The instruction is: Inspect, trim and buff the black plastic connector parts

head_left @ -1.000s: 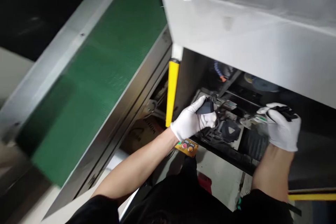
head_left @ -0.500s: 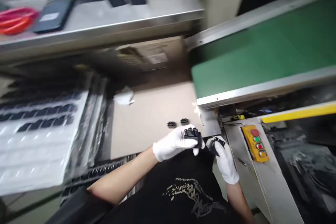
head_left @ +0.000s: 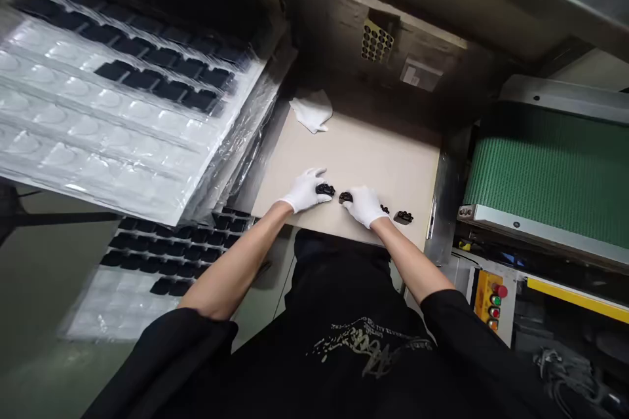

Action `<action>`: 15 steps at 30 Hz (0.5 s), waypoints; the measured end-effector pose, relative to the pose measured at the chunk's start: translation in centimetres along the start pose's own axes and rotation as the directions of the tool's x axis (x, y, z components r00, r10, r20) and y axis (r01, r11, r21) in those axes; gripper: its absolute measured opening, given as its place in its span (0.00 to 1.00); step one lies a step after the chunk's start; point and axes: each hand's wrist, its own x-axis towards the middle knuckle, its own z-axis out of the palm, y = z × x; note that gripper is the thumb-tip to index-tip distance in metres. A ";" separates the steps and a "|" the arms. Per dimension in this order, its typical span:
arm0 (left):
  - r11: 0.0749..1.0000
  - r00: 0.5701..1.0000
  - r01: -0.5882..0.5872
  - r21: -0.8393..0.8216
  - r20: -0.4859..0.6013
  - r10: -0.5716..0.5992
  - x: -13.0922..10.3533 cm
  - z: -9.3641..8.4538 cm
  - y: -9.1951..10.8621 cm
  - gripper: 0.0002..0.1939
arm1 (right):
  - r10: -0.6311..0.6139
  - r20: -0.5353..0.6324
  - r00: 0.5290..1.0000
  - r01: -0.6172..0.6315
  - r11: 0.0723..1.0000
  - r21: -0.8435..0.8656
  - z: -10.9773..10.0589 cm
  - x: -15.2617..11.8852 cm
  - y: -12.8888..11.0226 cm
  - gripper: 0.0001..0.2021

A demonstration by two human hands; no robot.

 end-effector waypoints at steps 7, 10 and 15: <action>0.974 0.999 0.002 0.226 -0.052 0.010 -2.2 -0.4 2.8 0.41 | -0.003 -0.148 0.989 0.025 0.989 0.147 -1.3 -5.5 5.9 0.20; 0.984 0.973 -0.072 0.162 -0.206 0.105 -4.2 2.9 7.6 0.24 | 0.189 -0.263 0.946 -0.113 0.954 0.277 -1.8 -10.5 11.9 0.18; 0.981 0.969 -0.184 -0.054 0.154 0.191 -2.1 10.4 13.8 0.27 | 0.267 -0.213 0.940 -0.180 0.917 0.355 0.4 -12.2 16.3 0.22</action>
